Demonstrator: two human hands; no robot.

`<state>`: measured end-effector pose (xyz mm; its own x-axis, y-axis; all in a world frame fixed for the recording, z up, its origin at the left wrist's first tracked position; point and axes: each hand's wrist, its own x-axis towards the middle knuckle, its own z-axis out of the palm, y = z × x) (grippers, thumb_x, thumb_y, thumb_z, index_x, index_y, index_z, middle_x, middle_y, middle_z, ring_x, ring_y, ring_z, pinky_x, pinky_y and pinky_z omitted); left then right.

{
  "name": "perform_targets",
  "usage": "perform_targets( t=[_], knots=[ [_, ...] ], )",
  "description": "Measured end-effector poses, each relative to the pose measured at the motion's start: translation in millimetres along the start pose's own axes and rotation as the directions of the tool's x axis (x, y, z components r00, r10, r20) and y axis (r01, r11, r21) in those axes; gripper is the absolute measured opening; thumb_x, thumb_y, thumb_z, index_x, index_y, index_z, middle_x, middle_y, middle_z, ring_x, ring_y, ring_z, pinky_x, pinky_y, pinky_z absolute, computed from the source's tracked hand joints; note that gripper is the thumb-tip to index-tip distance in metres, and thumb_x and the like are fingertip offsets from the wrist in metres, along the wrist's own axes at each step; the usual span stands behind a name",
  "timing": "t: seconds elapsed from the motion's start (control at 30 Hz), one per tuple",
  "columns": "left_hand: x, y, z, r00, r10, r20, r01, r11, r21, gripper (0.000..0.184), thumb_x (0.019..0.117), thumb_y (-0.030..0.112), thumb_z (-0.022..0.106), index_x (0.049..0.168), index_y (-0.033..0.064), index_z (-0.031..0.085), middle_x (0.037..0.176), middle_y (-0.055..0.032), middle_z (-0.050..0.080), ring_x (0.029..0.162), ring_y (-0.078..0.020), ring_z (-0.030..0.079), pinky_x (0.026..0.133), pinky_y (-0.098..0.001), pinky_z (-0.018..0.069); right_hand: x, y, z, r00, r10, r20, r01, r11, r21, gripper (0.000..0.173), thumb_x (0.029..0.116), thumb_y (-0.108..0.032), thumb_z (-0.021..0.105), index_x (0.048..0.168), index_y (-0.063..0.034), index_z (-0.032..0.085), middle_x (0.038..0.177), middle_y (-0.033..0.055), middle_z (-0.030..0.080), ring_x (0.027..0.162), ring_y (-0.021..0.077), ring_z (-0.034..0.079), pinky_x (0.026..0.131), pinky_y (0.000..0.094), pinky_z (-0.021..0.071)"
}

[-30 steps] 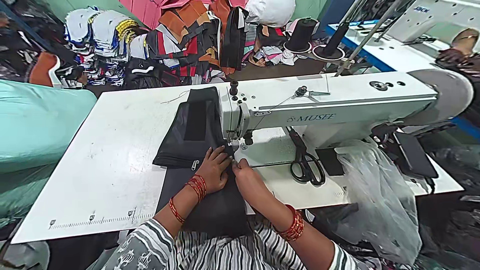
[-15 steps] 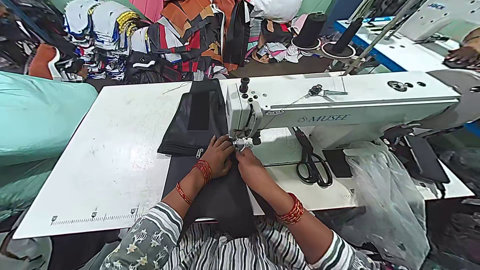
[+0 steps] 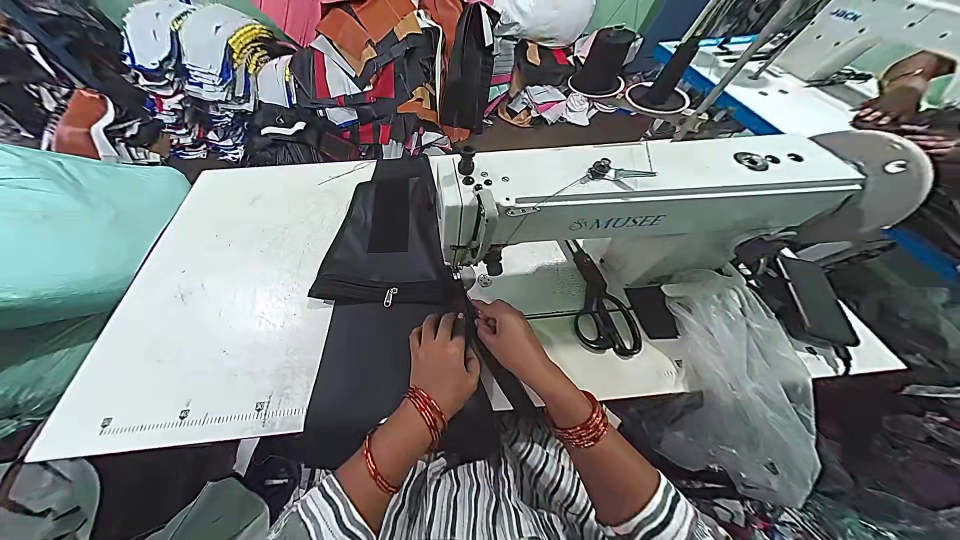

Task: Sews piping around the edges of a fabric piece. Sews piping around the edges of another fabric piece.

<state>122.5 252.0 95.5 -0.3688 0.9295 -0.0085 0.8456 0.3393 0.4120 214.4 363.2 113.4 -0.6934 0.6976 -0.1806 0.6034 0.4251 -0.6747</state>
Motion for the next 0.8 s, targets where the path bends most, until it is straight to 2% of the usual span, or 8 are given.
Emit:
perform_targets(
  t=[0.2, 0.4, 0.47, 0.53, 0.57, 0.6, 0.67, 0.8],
  knots=[
    [6.0, -1.4, -19.5, 0.993, -0.072, 0.088, 0.085, 0.984, -0.158, 0.043, 0.0986, 0.019, 0.05, 0.135, 0.0058, 0.067, 0.147, -0.0165, 0.057, 0.143, -0.0415, 0.042, 0.109, -0.063, 0.035, -5.2, -3.6, 2.3, 0.998, 0.024, 0.057, -0.025, 1.0, 0.017, 0.041, 0.1023, -0.004, 0.049, 0.142, 0.0026, 0.058, 0.116, 0.0217, 0.066, 0.101, 0.0265, 0.064, 0.094, 0.0357, 0.0502],
    [4.5, -9.1, -13.2, 1.0, 0.009, 0.025, -0.005, 0.989, -0.148, 0.045, 0.1004, 0.027, 0.044, 0.132, 0.0078, 0.07, 0.145, -0.0162, 0.058, 0.14, -0.0415, 0.046, 0.106, -0.0636, 0.0369, -4.9, -1.1, 3.7, 0.998, 0.003, 0.064, -0.008, 0.997, 0.077, 0.042, 0.1013, -0.003, 0.05, 0.143, 0.0033, 0.056, 0.114, 0.0211, 0.067, 0.097, 0.0249, 0.063, 0.091, 0.0349, 0.0499],
    [8.6, -18.2, -10.0, 0.996, 0.068, -0.053, -0.077, 0.979, -0.187, 0.038, 0.1031, 0.021, 0.048, 0.127, 0.0037, 0.072, 0.136, -0.02, 0.064, 0.132, -0.0432, 0.054, 0.103, -0.0614, 0.0427, -6.0, -1.1, 3.5, 0.997, 0.004, 0.071, -0.009, 0.998, 0.067, 0.043, 0.1017, -0.004, 0.05, 0.143, 0.003, 0.056, 0.114, 0.0212, 0.066, 0.097, 0.0246, 0.063, 0.09, 0.0345, 0.05],
    [16.4, -30.9, -2.0, 0.957, 0.137, -0.255, -0.186, 0.965, -0.182, 0.03, 0.0979, 0.01, 0.056, 0.119, -0.0015, 0.075, 0.122, -0.024, 0.069, 0.115, -0.0443, 0.064, 0.096, -0.0577, 0.0513, -7.1, -3.7, 2.1, 0.996, 0.018, 0.082, -0.021, 0.999, 0.045, 0.044, 0.1021, -0.004, 0.049, 0.145, 0.0014, 0.055, 0.116, 0.0219, 0.065, 0.098, 0.0258, 0.062, 0.091, 0.035, 0.0497],
    [21.4, -36.5, 0.3, 0.927, 0.166, -0.337, -0.221, 0.967, -0.13, 0.029, 0.0942, 0.007, 0.059, 0.116, -0.001, 0.076, 0.121, -0.0241, 0.069, 0.114, -0.0453, 0.065, 0.095, -0.0584, 0.0521, -7.5, -5.7, 1.1, 0.996, 0.027, 0.089, -0.03, 0.999, 0.026, 0.044, 0.1025, -0.004, 0.048, 0.146, 0.0004, 0.054, 0.118, 0.0226, 0.064, 0.1, 0.0268, 0.063, 0.092, 0.0358, 0.0498],
    [25.8, -41.1, -0.2, 0.915, 0.184, -0.358, -0.225, 0.971, -0.076, 0.032, 0.0922, 0.005, 0.059, 0.119, 0.0013, 0.075, 0.128, -0.0237, 0.067, 0.121, -0.0476, 0.061, 0.099, -0.0618, 0.0488, -7.7, -7.6, 0.4, 0.994, 0.039, 0.099, -0.04, 0.999, 0.003, 0.044, 0.103, -0.004, 0.048, 0.147, -0.0006, 0.054, 0.119, 0.0231, 0.063, 0.101, 0.0275, 0.063, 0.093, 0.0362, 0.0497],
    [34.1, -48.3, -6.5, 0.955, 0.186, -0.233, -0.201, 0.979, -0.04, 0.042, 0.0936, 0.007, 0.055, 0.133, 0.0076, 0.069, 0.15, -0.0225, 0.053, 0.142, -0.0512, 0.042, 0.112, -0.0668, 0.0337, -7.5, -10.4, -0.3, 0.99, 0.066, 0.121, -0.062, 0.997, -0.037, 0.046, 0.1035, -0.005, 0.047, 0.149, -0.0027, 0.052, 0.123, 0.0233, 0.061, 0.104, 0.0281, 0.063, 0.095, 0.0364, 0.0495],
    [44.6, -46.0, -21.4, 0.983, 0.12, 0.136, -0.121, 0.993, 0.001, 0.052, 0.0997, 0.013, 0.045, 0.152, 0.016, 0.052, 0.167, -0.0232, 0.025, 0.155, -0.0457, 0.019, 0.123, -0.0638, 0.015, -7.2, -12.6, 0.2, 0.987, 0.085, 0.135, -0.076, 0.995, -0.072, 0.047, 0.1037, -0.005, 0.046, 0.151, -0.005, 0.05, 0.123, 0.0231, 0.06, 0.104, 0.0284, 0.062, 0.094, 0.0367, 0.0497]
  ],
)
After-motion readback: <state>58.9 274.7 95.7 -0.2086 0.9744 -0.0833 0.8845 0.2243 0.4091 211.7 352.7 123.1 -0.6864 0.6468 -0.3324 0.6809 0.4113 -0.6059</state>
